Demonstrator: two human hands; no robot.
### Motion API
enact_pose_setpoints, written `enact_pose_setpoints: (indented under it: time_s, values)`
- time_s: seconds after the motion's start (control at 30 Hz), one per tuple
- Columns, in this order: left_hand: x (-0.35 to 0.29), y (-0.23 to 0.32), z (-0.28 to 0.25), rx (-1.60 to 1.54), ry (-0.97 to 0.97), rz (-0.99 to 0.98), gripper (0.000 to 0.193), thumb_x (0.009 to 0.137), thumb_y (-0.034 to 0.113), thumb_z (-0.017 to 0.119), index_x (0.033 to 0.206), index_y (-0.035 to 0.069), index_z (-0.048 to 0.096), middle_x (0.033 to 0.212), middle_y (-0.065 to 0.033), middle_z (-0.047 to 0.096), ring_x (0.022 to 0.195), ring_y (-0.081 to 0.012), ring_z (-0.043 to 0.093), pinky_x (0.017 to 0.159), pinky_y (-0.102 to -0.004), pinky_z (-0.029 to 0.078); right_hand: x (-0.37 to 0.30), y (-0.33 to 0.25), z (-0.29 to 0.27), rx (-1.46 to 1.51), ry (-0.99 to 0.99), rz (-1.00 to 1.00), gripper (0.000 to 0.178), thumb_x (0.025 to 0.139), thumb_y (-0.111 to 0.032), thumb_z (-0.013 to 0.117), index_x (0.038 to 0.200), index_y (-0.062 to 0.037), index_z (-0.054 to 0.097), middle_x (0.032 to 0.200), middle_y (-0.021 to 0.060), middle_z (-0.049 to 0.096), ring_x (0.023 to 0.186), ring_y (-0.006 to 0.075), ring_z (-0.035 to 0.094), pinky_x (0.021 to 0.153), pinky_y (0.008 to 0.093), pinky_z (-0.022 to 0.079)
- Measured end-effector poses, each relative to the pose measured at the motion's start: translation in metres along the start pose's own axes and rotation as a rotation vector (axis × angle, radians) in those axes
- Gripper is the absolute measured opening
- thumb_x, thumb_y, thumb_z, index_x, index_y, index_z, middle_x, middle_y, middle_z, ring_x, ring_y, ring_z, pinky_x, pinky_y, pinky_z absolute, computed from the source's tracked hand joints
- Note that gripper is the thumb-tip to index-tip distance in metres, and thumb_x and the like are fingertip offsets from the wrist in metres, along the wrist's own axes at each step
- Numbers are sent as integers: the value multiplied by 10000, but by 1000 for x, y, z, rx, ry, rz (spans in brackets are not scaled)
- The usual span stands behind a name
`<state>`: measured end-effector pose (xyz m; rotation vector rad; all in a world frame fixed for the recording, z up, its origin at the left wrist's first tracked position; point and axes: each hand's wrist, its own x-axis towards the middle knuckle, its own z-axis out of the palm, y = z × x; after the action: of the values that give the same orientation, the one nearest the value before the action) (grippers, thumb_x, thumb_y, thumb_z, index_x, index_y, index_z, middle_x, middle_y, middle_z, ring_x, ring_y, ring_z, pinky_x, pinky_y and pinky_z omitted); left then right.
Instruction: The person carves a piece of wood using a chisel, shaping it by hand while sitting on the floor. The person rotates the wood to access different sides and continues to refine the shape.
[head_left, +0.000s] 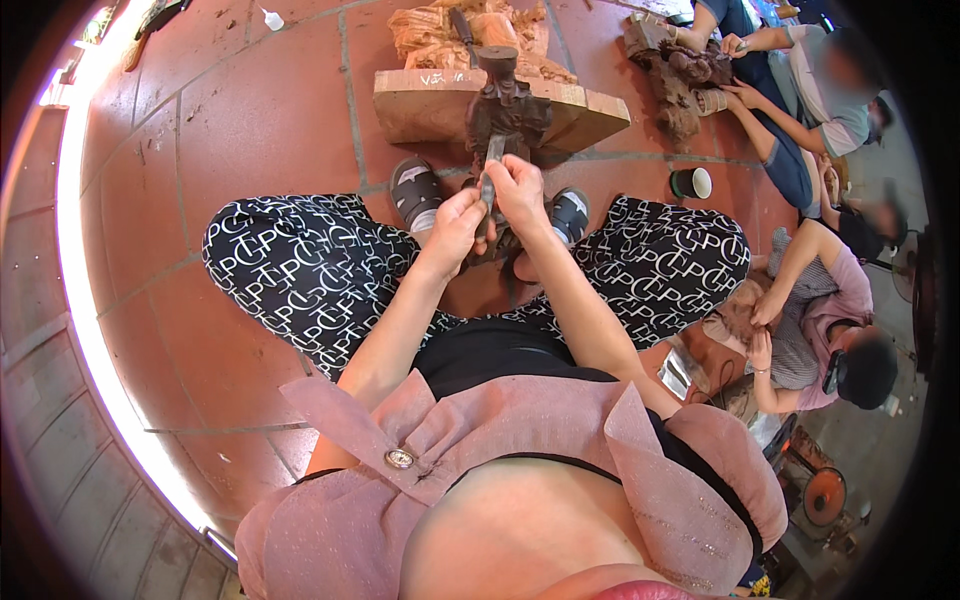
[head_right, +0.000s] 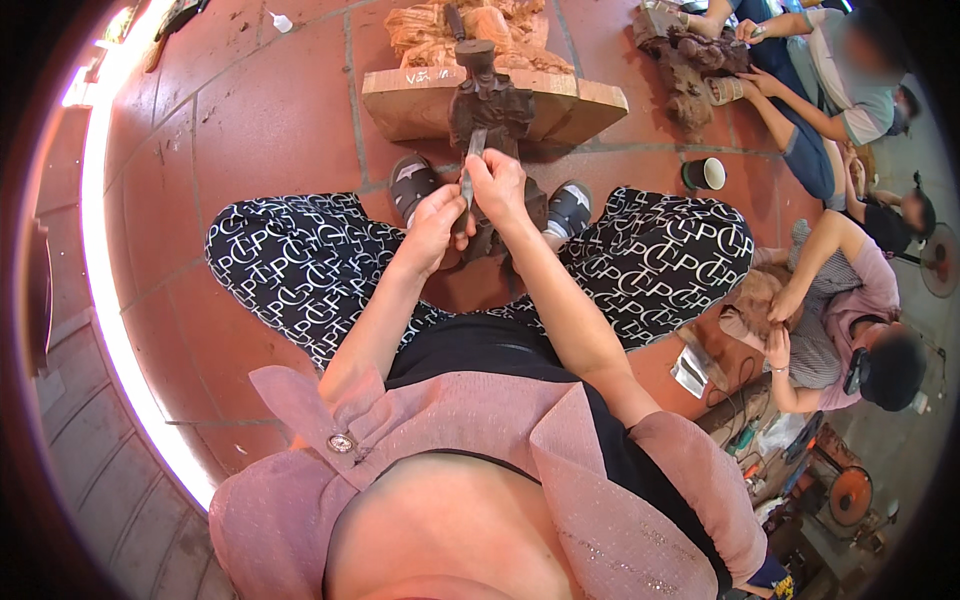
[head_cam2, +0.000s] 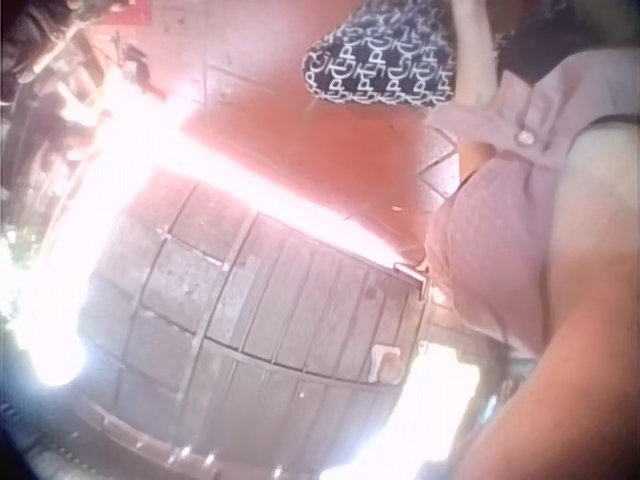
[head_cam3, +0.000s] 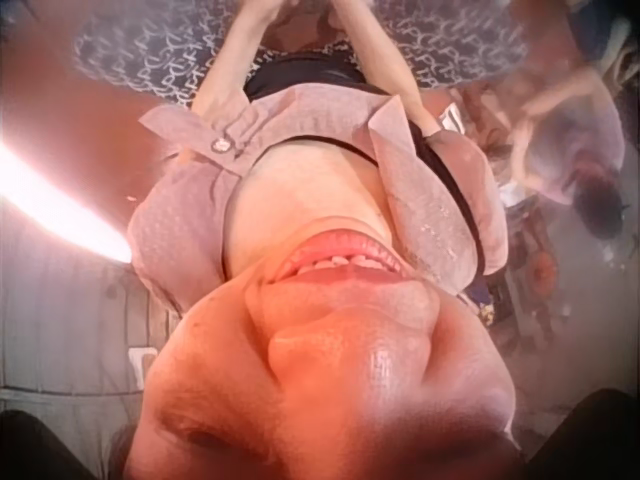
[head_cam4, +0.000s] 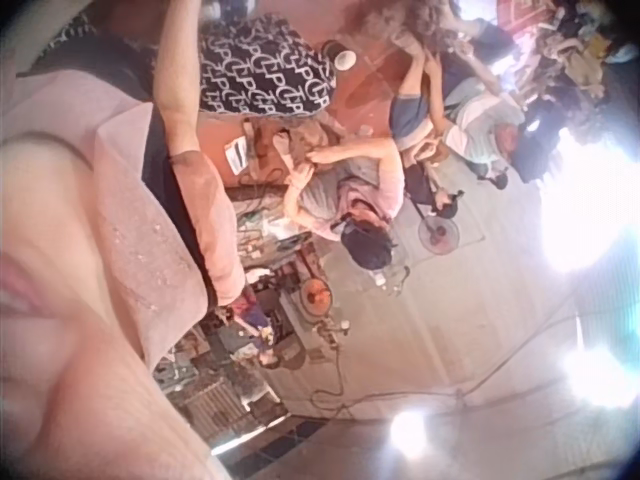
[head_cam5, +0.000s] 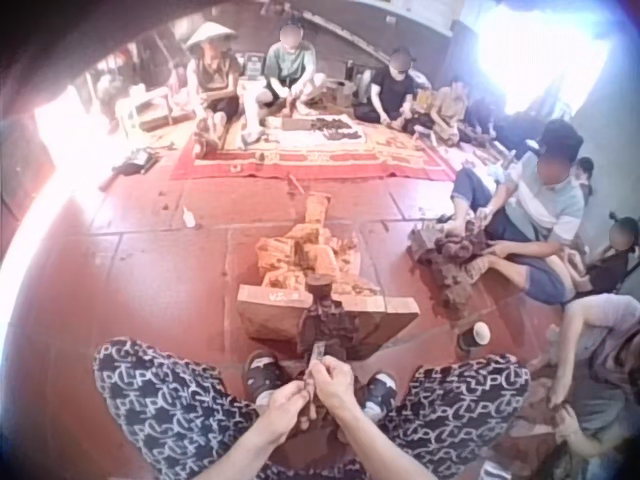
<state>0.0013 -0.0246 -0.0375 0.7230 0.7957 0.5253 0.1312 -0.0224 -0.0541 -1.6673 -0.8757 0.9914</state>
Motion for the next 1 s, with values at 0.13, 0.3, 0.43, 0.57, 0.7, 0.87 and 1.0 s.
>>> enact_pose_setpoints:
  time_s: [0.13,0.3,0.43,0.57,0.7,0.87,1.0]
  values:
    - [14,-6,-7,5,-25,35,170,906,169,409,955,38,507,627,-31,532,497,-93,482,434,-208,390,10,-7,2,-67,38,-32,262,783,-202,535,633,7,580,555,75,588,527,118,562,516,276,442]
    - [2,-6,-1,-34,-7,-30,175,901,164,404,962,33,503,639,-36,535,512,-97,491,446,-211,409,0,1,-1,-128,38,-77,266,780,-199,536,613,4,572,534,91,572,504,133,556,496,295,431]
    - [21,3,-6,27,-32,69,172,901,165,409,961,36,505,633,-40,535,499,-95,482,449,-220,417,16,-1,2,-169,69,-127,277,777,-214,540,607,2,573,534,97,571,501,143,557,486,307,422]
    - [-1,-11,-8,-13,9,-88,170,898,180,425,956,45,510,642,-42,544,514,-93,495,463,-238,449,3,25,0,-82,-41,64,277,787,-229,540,633,-3,585,545,55,571,522,102,526,502,289,424]
    - [-3,0,-9,-28,-121,-175,176,884,174,459,986,39,508,710,-58,562,567,-99,532,481,-246,482,-10,13,-5,-45,-74,63,283,809,-237,546,661,1,590,566,56,574,520,93,512,493,275,418]
    - [-2,6,0,131,-154,-70,200,866,132,474,1023,9,491,792,-73,568,571,-107,552,459,-230,478,-10,4,-8,231,-238,209,271,863,-247,533,728,-22,600,594,10,561,517,77,489,464,252,395]
    - [19,18,16,291,-10,210,187,817,55,449,983,-31,458,699,-86,573,459,-135,539,407,-237,457,18,-10,-9,184,-210,81,247,890,-247,513,774,-44,590,662,-1,559,542,59,489,483,221,407]
